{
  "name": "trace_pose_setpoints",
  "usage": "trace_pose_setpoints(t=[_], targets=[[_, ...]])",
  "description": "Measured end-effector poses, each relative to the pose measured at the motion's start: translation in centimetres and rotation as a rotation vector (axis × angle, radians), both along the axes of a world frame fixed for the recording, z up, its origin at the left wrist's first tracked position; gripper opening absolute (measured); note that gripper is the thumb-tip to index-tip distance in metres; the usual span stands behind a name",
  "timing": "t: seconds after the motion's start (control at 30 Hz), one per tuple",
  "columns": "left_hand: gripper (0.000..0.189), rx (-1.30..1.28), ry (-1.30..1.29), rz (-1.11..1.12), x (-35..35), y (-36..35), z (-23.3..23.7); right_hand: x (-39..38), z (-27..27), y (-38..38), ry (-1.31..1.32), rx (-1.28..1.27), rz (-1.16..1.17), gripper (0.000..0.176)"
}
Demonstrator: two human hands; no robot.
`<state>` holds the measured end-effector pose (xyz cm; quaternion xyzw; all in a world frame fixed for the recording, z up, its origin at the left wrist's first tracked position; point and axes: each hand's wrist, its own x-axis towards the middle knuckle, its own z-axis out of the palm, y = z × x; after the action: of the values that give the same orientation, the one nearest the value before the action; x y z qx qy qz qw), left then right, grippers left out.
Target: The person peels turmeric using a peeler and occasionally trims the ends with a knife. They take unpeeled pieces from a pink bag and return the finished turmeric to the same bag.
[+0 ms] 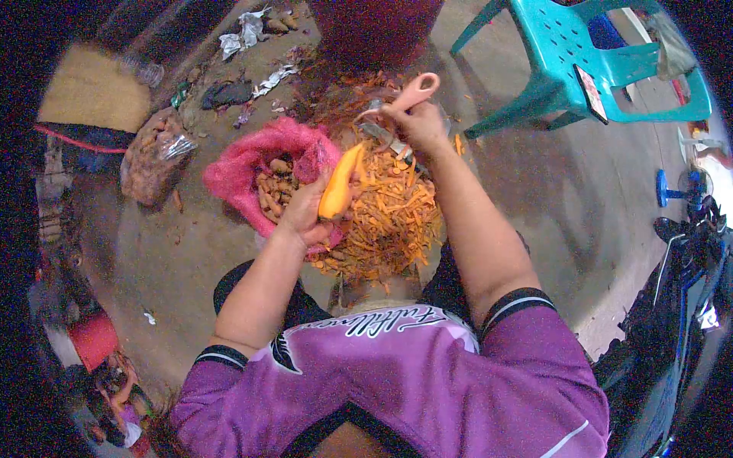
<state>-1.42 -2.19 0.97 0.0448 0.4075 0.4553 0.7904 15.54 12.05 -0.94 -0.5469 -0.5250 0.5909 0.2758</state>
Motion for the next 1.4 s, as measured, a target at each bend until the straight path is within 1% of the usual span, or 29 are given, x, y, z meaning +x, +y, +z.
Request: trace_pose_setpoints(t=[0.07, 0.17, 0.2, 0.27, 0.3, 0.33, 0.37, 0.4, 0.43, 0.47, 0.5, 0.53, 0.6, 0.7, 0.73, 0.8, 0.83, 0.9, 0.93, 0.97, 1.0, 1.07, 1.13, 1.17, 1.23, 1.27, 1.3, 1.33, 1.4], targets=[[0.037, 0.019, -0.023, -0.009, -0.2, 0.1, 0.4, 0.4, -0.7, 0.1, 0.129, -0.042, -0.115, 0.022], [0.037, 0.018, -0.034, 0.028, -0.3, 0.4, 0.5, -1.6, 2.7, -2.8, 0.418, -0.129, -0.008, 0.021], [0.037, 0.009, -0.034, 0.049, -0.3, 0.4, 0.5, -2.1, 2.6, -3.2, 0.454, -0.179, 0.163, 0.02], [0.035, -0.022, -0.093, 0.086, -0.3, 0.3, 0.4, -2.4, 3.1, -5.0, 0.422, -0.184, 0.411, 0.021], [0.034, -0.036, -0.121, 0.101, -0.3, 0.4, 0.4, -2.7, 3.6, -5.6, 0.417, -0.179, 0.492, 0.022], [0.034, -0.006, -0.113, 0.084, -0.5, 0.4, -0.8, -2.9, 4.1, -5.9, 0.413, -0.173, 0.571, 0.023], [0.033, 0.022, -0.105, 0.064, -0.8, 0.4, -2.8, -2.5, 4.8, -5.4, 0.313, -0.258, 0.556, 0.025], [0.033, 0.051, -0.098, 0.043, -0.8, 0.3, -3.9, -2.1, 2.4, -4.6, 0.356, -0.174, 0.503, 0.023], [0.036, 0.048, -0.012, 0.053, -0.4, 0.4, -0.9, -1.8, 2.1, -3.6, 0.248, -0.114, 0.376, 0.019], [0.036, 0.015, -0.03, 0.061, -0.1, 0.4, -0.6, -1.3, 1.8, -2.6, 0.142, -0.054, 0.249, 0.016], [0.036, -0.019, -0.046, 0.069, 0.0, 0.3, -0.5, -0.8, 0.1, -1.6, 0.178, 0.021, 0.086, 0.017], [0.036, -0.052, -0.062, 0.076, 0.1, 0.4, -0.5, -0.2, -0.2, -0.6, 0.046, -0.004, 0.049, 0.017], [0.034, -0.051, -0.1, 0.089, -0.2, 0.3, -0.8, -0.1, -0.1, -0.8, 0.046, -0.065, -0.057, 0.017], [0.034, 0.029, -0.162, 0.138, -0.6, 0.7, -1.3, -1.6, 0.8, -3.1, 0.412, -0.085, 0.146, 0.026], [0.034, 0.067, -0.184, 0.158, -0.5, 0.8, -1.3, -2.2, 2.3, -4.2, 0.459, -0.118, 0.273, 0.025], [0.034, 0.018, -0.164, 0.191, -0.1, 0.6, -0.2, -3.0, 3.5, -6.0, 0.392, -0.179, 0.428, 0.022], [0.034, -0.008, -0.153, 0.206, 0.0, 0.5, 0.2, -3.4, 3.1, -6.3, 0.461, -0.172, 0.449, 0.02], [0.033, 0.142, -0.299, 0.153, -1.2, 0.1, -2.3, -2.8, 2.9, -5.2, 0.32, -0.155, 0.381, 0.019], [0.033, 0.22, -0.371, 0.126, -1.5, 0.1, -2.8, -2.4, 2.9, -4.2, 0.248, -0.144, 0.348, 0.019], [0.031, 0.171, -0.312, 0.149, -1.3, 0.1, -3.2, -2.0, 1.7, -3.2, 0.2, -0.057, 0.251, 0.018], [0.03, 0.122, -0.25, 0.169, -0.9, 0.2, -3.1, -1.7, 2.0, -2.8, 0.28, -0.077, 0.152, 0.018], [0.03, 0.059, -0.175, 0.195, -0.7, 0.4, -3.6, -1.6, 2.7, -3.2, 0.298, -0.104, 0.228, 0.019], [0.03, 0.024, -0.143, 0.216, -0.9, 0.6, -4.1, -2.4, 3.8, -5.1, 0.45, -0.201, 0.385, 0.018], [0.03, 0.038, -0.167, 0.224, -1.0, 0.5, -4.3, -2.6, 2.7, -5.2, 0.325, -0.131, 0.489, 0.018], [0.031, 0.063, -0.22, 0.237, -0.6, 0.6, -2.9, -2.2, 1.8, -4.2, 0.27, -0.129, 0.357, 0.019], [0.032, 0.059, -0.239, 0.223, -0.6, 0.5, -2.9, -1.9, 1.6, -3.5, 0.241, -0.126, 0.293, 0.02], [0.034, 0.057, -0.255, 0.21, -0.7, 0.3, -3.0, -1.9, 1.9, -3.1, 0.292, -0.084, 0.19, 0.022], [0.035, 0.055, -0.269, 0.194, -0.8, 0.3, -3.0, -1.6, 2.7, -3.1, 0.278, -0.104, 0.166, 0.022], [0.036, 0.031, -0.174, 0.205, -0.7, 0.5, -2.7, -2.2, 2.8, -4.3, 0.364, -0.145, 0.31, 0.019]])
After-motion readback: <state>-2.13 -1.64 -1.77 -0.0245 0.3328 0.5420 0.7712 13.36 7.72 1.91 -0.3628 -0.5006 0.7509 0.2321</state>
